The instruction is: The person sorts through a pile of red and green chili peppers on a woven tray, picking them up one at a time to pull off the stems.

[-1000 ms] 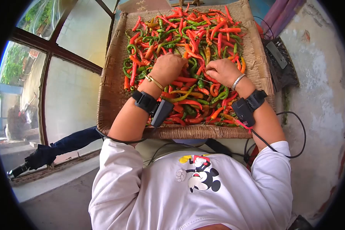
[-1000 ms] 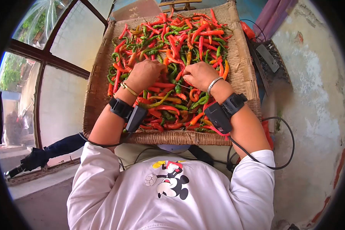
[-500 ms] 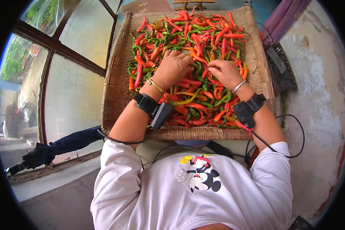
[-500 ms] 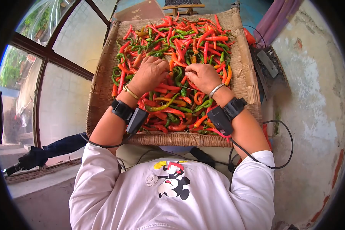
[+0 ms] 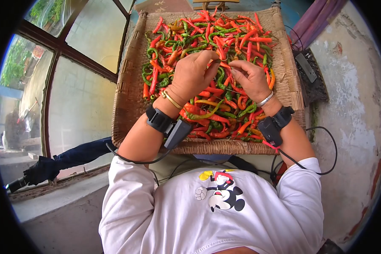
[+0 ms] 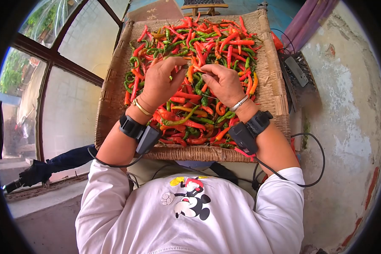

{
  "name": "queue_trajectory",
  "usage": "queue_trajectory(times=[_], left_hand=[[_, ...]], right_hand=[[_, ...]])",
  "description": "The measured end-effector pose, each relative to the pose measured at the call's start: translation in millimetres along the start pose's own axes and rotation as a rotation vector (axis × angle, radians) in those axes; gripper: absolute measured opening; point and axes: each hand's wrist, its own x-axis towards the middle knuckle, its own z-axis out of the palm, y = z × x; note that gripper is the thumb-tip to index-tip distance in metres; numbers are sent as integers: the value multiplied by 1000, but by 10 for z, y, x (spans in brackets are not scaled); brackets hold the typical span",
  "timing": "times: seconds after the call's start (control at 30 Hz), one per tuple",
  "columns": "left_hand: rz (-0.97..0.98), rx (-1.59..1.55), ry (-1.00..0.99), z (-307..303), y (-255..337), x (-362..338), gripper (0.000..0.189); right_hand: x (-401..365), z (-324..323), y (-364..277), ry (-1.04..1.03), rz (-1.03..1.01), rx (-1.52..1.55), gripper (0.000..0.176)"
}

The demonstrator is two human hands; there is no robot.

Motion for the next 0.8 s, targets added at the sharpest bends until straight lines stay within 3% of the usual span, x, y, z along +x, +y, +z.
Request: queue_trajectory(times=[0.03, 0.1, 0.13, 0.2, 0.33, 0.4, 0.57, 0.63, 0.7, 0.77, 0.8], left_hand=[[-1, 0, 0, -20, 34, -8, 14], [-371, -288, -135, -62, 103, -10, 15], [-372, -290, -136, -25, 111, -17, 15], [-477, -765, 60, 82, 133, -34, 13], [-665, -1053, -73, 126, 145, -97, 15], [-694, -1050, -99, 176, 122, -127, 15], [-840, -1050, -193, 112, 28, -124, 22], [-1004, -1261, -131, 78, 23, -101, 30], [-1106, -1216, -26, 86, 21, -88, 35], [-938, -732, -269, 134, -109, -107, 37], [-935, -736, -267, 143, -149, -127, 37]], right_hand=[[7, 0, 1, -1, 0, 1, 21], [19, -3, 9, -5, -84, -2, 24], [21, 4, 3, -5, -83, -2, 24], [18, 26, -23, -1, -74, 159, 27], [-27, 38, -49, -167, 118, 304, 30], [-35, 47, -16, -354, 295, 396, 30], [-39, 20, -9, -352, 259, 264, 26], [-41, 28, 41, -360, 216, 257, 25], [-38, 33, 84, -366, 302, 338, 22], [2, -51, 68, -421, 373, 309, 20], [25, -98, 65, -472, 444, 282, 19]])
